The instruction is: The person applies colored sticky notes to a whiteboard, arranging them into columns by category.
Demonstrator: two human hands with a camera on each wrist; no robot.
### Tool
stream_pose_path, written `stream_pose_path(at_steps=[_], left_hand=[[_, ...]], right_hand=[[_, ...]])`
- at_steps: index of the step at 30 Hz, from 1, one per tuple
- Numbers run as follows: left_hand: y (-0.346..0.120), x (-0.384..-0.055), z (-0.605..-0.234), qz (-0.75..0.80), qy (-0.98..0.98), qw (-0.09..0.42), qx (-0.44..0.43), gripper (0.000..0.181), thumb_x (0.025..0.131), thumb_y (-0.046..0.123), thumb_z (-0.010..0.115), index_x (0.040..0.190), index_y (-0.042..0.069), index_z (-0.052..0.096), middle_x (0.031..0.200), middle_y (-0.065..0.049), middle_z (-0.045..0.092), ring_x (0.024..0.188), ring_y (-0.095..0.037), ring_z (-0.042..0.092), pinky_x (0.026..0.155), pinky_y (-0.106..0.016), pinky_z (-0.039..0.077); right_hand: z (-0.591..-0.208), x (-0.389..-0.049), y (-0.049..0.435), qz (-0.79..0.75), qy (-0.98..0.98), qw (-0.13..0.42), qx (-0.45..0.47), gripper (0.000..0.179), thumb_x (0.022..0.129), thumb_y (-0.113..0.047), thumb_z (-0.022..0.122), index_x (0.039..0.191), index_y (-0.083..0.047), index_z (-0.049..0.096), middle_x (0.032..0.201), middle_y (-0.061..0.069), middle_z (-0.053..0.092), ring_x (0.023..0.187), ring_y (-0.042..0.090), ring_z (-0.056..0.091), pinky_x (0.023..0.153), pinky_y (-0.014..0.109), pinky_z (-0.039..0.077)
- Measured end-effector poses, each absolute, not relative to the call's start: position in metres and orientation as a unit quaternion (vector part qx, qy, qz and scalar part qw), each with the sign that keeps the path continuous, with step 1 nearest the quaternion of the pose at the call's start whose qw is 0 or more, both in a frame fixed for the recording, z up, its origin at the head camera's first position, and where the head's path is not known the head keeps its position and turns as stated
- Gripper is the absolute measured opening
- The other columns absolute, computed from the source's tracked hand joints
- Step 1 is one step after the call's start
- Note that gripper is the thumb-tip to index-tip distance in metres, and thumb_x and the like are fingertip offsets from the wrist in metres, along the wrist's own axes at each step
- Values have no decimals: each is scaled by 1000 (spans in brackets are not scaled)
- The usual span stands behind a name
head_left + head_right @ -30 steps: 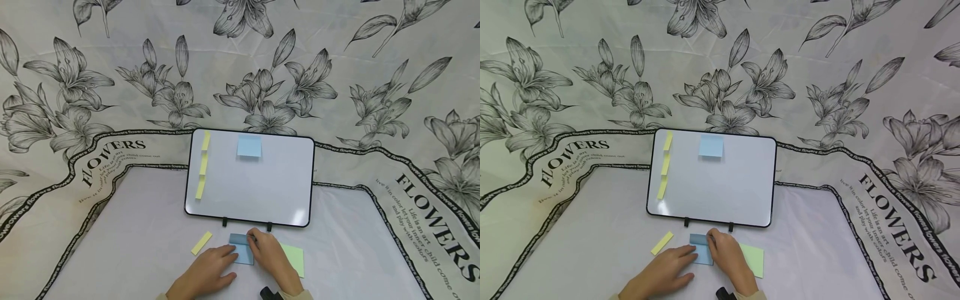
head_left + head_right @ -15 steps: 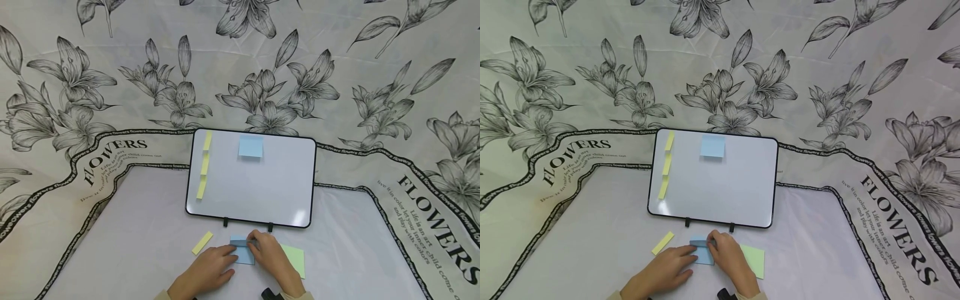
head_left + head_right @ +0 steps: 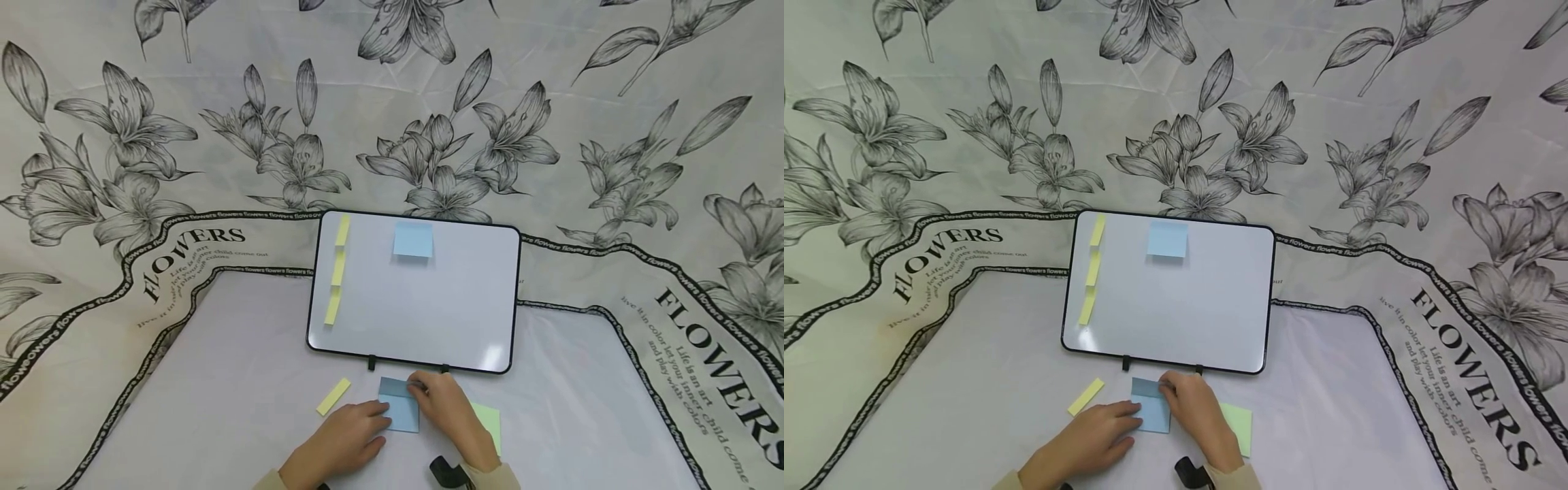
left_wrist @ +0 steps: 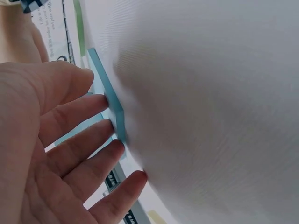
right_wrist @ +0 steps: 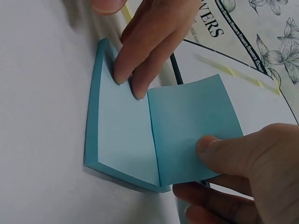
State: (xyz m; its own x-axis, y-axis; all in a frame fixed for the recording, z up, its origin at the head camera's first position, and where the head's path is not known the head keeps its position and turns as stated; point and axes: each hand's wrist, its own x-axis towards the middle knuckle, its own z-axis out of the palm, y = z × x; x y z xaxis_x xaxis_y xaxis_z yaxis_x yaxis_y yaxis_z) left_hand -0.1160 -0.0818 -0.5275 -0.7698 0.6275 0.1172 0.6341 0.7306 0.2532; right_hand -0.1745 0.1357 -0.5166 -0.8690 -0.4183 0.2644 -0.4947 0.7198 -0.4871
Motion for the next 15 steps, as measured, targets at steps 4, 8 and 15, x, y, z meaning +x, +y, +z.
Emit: stream_pose_path(at_steps=[4,8,15], left_hand=[[-81,-117,-528,-137,-932,-1,-334,27,95,31,73,119,18,77,134,-2,69,122,-14,67,95,-32,58],[-82,-117,-529,-135,-932,-5,-335,28,95,31,73,120,18,76,135,-2,68,123,-15,67,97,-32,58],[-86,-116,-533,-151,-930,-28,-335,35,95,33,73,126,17,73,141,-2,63,125,-16,65,98,-33,57]], right_hand=[[-516,-182,135,279,-928,74,235,5,90,-7,77,95,-7,78,85,5,78,65,-1,58,57,19,50],[-514,-189,134,282,-930,77,222,6,91,-7,76,96,-7,78,86,6,79,63,-1,57,57,18,49],[-500,-199,137,298,-925,99,214,7,92,-6,76,98,-4,77,86,8,78,61,1,56,55,17,47]])
